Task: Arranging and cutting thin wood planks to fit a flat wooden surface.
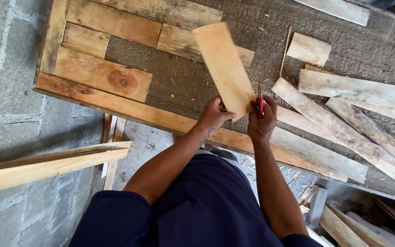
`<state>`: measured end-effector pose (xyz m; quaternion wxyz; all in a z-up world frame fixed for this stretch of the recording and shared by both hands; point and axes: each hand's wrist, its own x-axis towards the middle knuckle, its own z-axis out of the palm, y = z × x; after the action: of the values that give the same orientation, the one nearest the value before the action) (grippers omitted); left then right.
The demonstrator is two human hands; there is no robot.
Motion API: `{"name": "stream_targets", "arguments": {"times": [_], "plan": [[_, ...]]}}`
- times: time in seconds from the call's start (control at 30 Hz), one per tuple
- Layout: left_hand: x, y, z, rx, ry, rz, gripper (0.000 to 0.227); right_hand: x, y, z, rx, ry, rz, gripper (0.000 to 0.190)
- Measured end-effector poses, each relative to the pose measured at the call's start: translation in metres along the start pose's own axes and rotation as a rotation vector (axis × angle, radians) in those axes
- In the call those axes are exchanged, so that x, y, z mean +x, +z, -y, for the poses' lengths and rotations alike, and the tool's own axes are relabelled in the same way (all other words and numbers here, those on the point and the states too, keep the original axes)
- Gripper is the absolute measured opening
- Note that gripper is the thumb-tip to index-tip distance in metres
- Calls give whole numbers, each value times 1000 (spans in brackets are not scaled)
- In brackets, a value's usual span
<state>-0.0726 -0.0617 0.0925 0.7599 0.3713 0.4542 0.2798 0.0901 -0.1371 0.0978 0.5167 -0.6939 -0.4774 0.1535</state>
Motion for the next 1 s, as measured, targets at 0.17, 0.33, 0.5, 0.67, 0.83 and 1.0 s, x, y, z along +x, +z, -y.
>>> {"name": "stream_targets", "arguments": {"times": [0.17,0.33,0.5,0.67,0.83,1.0], "plan": [[-36,-6,-23,-117,226,125,54,-14,16,24,111,19,-35,22],[-54,-34,-44,205,414,65,53,-20,35,32,402,366,-36,13],[-60,-78,-43,1070,718,-292,32,-29,63,12,409,699,136,10],[-29,-93,-40,1431,772,-10,72,-35,94,-25,348,817,160,13],[2,-85,-42,1677,553,219,97,-32,107,-32,397,913,86,21],[37,-82,-21,1807,455,310,99,-33,108,-52,431,957,29,17]]}}
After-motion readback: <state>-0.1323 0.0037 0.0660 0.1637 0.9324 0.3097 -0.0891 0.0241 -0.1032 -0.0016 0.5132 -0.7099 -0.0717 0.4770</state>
